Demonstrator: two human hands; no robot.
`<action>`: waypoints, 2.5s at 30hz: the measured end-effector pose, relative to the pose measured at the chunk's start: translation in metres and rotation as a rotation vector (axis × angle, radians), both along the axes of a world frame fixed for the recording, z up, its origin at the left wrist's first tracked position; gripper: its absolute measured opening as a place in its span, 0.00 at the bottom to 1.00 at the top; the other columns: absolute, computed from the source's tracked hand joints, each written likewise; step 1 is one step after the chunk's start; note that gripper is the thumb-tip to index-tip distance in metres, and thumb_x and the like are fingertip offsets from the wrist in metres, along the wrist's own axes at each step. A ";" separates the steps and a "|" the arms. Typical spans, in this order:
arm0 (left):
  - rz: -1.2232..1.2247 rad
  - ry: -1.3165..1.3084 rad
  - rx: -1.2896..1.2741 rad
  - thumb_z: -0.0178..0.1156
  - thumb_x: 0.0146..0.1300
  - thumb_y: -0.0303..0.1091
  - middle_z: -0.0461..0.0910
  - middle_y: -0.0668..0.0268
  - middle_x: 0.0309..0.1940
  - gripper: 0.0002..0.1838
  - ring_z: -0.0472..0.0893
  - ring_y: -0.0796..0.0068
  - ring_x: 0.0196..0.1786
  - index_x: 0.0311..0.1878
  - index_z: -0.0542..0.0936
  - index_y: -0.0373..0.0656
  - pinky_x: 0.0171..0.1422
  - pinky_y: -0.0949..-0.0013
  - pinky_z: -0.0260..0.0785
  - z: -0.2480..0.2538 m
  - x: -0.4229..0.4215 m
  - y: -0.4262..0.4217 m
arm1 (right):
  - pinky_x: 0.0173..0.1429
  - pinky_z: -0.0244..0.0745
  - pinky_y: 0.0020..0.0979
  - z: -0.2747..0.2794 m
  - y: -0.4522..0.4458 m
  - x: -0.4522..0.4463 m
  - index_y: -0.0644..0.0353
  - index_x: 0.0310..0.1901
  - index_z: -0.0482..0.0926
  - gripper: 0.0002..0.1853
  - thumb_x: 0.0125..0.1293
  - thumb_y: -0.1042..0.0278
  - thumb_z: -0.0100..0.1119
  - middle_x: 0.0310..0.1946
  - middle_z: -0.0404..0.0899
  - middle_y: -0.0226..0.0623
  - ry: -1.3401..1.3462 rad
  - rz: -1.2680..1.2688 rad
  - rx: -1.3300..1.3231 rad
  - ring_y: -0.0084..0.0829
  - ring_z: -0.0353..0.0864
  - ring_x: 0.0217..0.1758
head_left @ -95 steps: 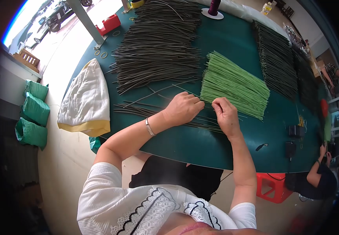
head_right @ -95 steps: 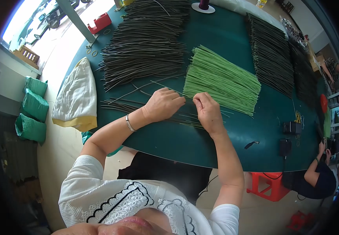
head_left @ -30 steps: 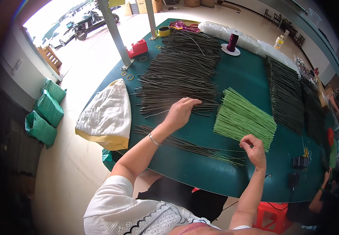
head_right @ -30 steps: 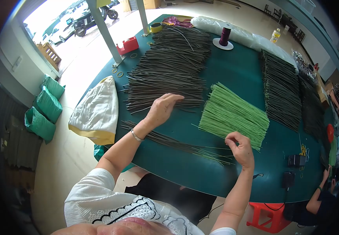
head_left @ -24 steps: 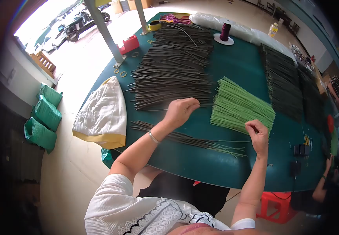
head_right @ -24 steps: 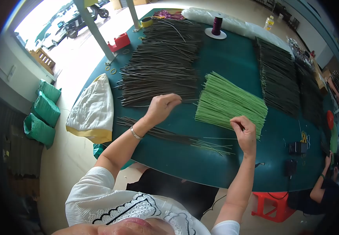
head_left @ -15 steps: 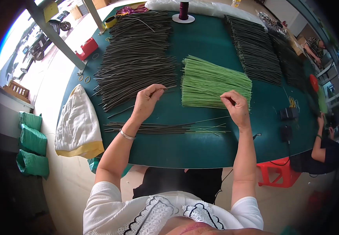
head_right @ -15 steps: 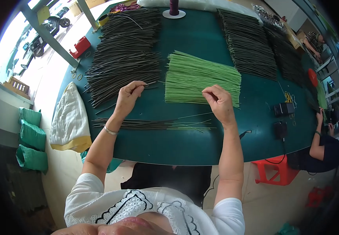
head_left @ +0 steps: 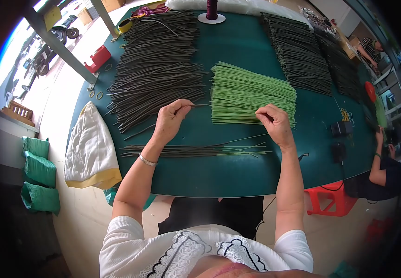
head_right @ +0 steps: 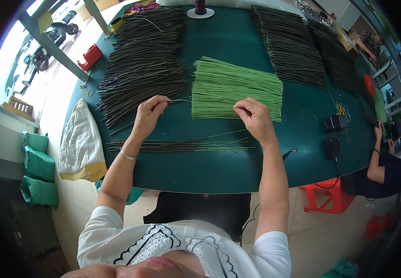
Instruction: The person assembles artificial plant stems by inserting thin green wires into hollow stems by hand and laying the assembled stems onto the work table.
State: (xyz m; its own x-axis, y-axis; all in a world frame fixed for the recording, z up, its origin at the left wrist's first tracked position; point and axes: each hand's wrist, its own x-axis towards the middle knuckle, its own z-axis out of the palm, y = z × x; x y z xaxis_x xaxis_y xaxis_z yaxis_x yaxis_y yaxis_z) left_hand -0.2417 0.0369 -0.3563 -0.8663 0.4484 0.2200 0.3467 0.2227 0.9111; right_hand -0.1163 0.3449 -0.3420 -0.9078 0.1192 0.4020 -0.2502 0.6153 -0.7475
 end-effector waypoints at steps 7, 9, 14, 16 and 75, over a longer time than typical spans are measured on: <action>-0.005 0.301 -0.175 0.67 0.66 0.31 0.85 0.63 0.30 0.07 0.80 0.75 0.31 0.43 0.87 0.39 0.41 0.71 0.71 0.007 0.012 0.006 | 0.36 0.76 0.30 0.003 -0.012 0.001 0.63 0.40 0.84 0.03 0.65 0.80 0.66 0.33 0.82 0.34 0.084 0.080 0.084 0.31 0.81 0.33; -0.105 0.407 -0.227 0.67 0.65 0.31 0.84 0.63 0.28 0.06 0.81 0.71 0.31 0.42 0.87 0.40 0.43 0.68 0.72 0.011 0.022 0.012 | 0.38 0.77 0.32 0.009 -0.030 0.004 0.63 0.41 0.84 0.05 0.65 0.81 0.65 0.35 0.82 0.35 0.042 0.129 0.089 0.33 0.82 0.34; -0.347 0.531 -0.379 0.69 0.63 0.33 0.82 0.62 0.26 0.07 0.82 0.60 0.32 0.38 0.86 0.40 0.46 0.62 0.73 0.007 0.044 0.023 | 0.46 0.80 0.36 0.007 -0.066 0.011 0.65 0.44 0.81 0.08 0.63 0.83 0.61 0.42 0.83 0.40 -0.155 0.356 0.072 0.40 0.84 0.43; -0.410 0.459 -0.371 0.69 0.63 0.33 0.83 0.61 0.28 0.07 0.82 0.59 0.32 0.38 0.86 0.40 0.44 0.61 0.73 0.005 0.043 0.020 | 0.46 0.79 0.37 0.010 -0.062 0.012 0.64 0.43 0.81 0.08 0.63 0.82 0.62 0.40 0.82 0.40 -0.231 0.412 0.053 0.40 0.84 0.43; 0.083 0.488 -0.307 0.68 0.64 0.32 0.80 0.66 0.32 0.07 0.78 0.68 0.38 0.43 0.89 0.42 0.52 0.64 0.71 0.004 -0.007 -0.009 | 0.42 0.74 0.29 -0.006 0.015 -0.003 0.62 0.40 0.82 0.02 0.67 0.77 0.64 0.33 0.79 0.32 0.093 -0.058 0.074 0.30 0.79 0.36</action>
